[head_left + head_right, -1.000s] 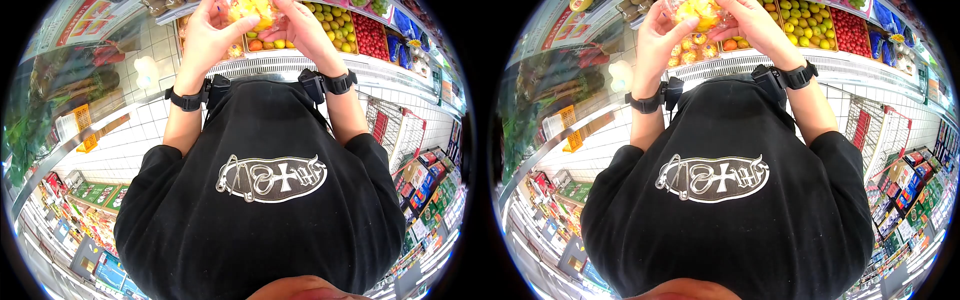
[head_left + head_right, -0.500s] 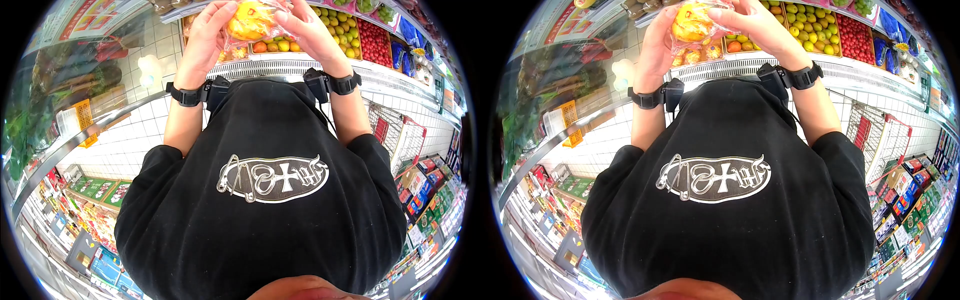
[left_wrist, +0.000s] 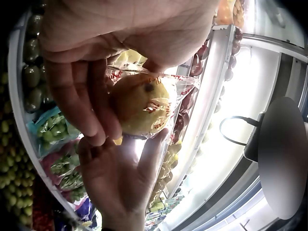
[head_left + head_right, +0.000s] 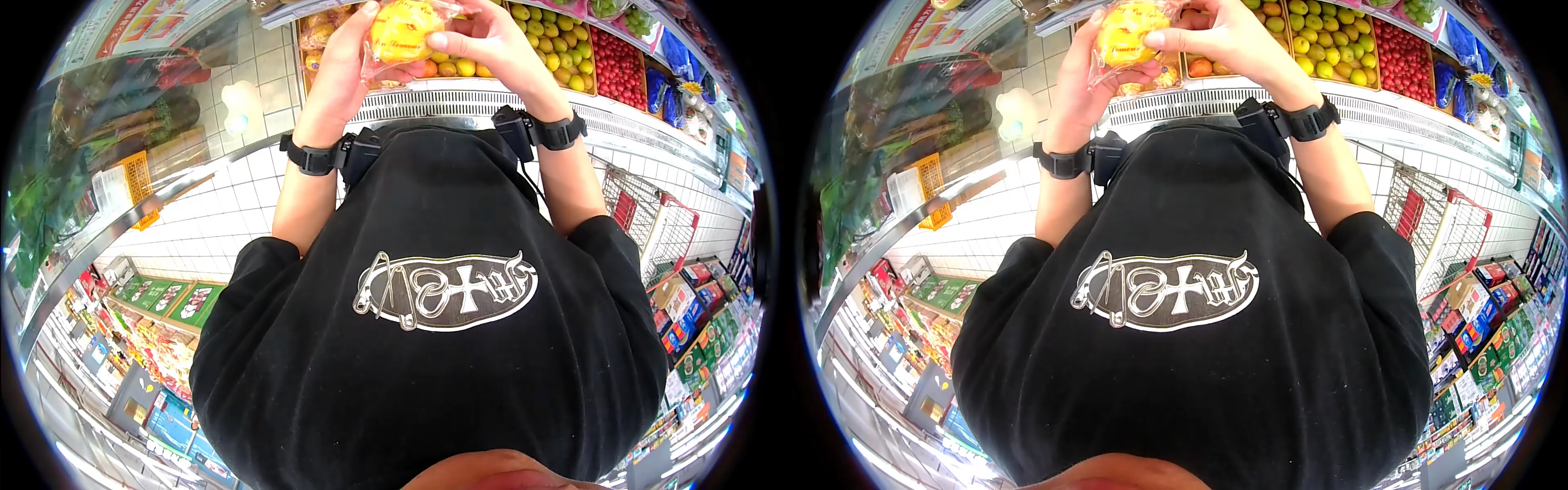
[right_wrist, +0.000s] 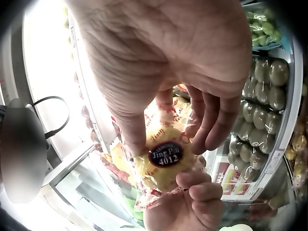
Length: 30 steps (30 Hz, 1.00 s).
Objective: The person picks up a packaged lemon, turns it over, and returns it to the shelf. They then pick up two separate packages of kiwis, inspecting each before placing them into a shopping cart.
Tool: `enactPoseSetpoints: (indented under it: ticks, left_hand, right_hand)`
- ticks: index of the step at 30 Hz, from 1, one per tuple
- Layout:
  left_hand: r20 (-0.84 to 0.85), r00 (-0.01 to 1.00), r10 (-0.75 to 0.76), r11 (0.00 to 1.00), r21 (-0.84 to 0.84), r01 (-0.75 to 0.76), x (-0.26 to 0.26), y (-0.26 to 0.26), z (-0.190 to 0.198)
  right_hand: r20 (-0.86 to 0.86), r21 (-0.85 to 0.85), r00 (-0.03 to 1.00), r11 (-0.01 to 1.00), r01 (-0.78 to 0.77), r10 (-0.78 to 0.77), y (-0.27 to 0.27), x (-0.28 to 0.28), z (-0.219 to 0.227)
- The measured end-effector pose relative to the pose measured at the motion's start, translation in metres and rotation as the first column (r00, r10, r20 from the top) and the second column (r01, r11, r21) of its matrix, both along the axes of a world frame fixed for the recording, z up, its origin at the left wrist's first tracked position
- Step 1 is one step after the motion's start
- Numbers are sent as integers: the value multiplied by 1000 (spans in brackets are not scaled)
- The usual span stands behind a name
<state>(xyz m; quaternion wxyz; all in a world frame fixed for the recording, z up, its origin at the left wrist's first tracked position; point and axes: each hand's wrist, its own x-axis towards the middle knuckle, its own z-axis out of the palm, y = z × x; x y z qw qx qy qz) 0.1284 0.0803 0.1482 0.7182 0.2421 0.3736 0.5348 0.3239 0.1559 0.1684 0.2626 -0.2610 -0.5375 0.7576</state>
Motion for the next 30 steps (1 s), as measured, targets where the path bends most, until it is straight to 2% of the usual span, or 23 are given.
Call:
enactPoseSetpoints:
  ticks: [2,3,6,7,10,11,14,15,18,19,22,23,24,26,27,29,30]
  left_hand:
    - [-96,994,-55,998,-34,52,-5,-4,-13]
    - [-267,962,-53,998,-45,43,-2,-6,-15]
    - [-318,948,-4,999,-37,-8,5,-9,-10]
    - [-414,910,5,1000,-3,-7,4,-11,-12]
    - [-449,893,25,995,-72,-64,1,-20,-18]
    - [-480,877,30,996,-61,-68,-4,-23,-27]
    - [-335,919,207,973,-30,-230,8,-36,-15]
    - [-265,944,197,975,-46,-216,4,-41,-16]
    - [-356,901,249,962,-16,-273,11,-54,-19]
    - [-438,856,275,955,19,-298,15,-58,-18]
    - [-368,853,370,919,11,-393,11,-66,-26]
    - [-380,836,396,901,-15,-434,9,-71,-29]
    - [-340,841,421,888,-36,-459,8,-73,-29]
    - [-254,851,460,866,-83,-493,9,-77,-27]
    - [-317,844,433,884,-34,-466,3,-81,-33]
    - [-329,841,430,882,-46,-469,-3,-83,-43]
    - [-333,841,426,882,-52,-468,-5,-81,-46]
  right_hand:
    - [8,23,1000,1000,3,-3,7,4,-14]
    - [-14,-21,1000,1000,9,-9,6,4,-14]
    - [33,31,999,999,-18,17,14,-1,-23]
    - [52,24,999,1000,-16,15,12,-4,-15]
    - [122,-69,990,996,-61,69,16,-12,-21]
    - [115,-68,992,996,-53,61,18,-20,-38]
    - [150,-61,981,991,-118,126,21,-31,-53]
    - [166,-38,981,994,-99,104,19,-36,-56]
    - [177,-56,965,981,-188,195,18,-44,-58]
    - [112,-45,968,974,-220,224,17,-45,-61]
    - [123,-2,951,958,-286,284,9,-58,-76]
    - [46,-66,974,974,-217,220,7,-56,-77]
    - [-3,-111,966,960,-258,259,7,-58,-82]
    - [34,-109,959,955,-275,280,7,-60,-90]
    - [67,-133,953,950,-284,294,4,-61,-88]
    - [136,-169,941,943,-286,309,3,-62,-80]
    - [93,-180,943,937,-300,320,3,-62,-84]
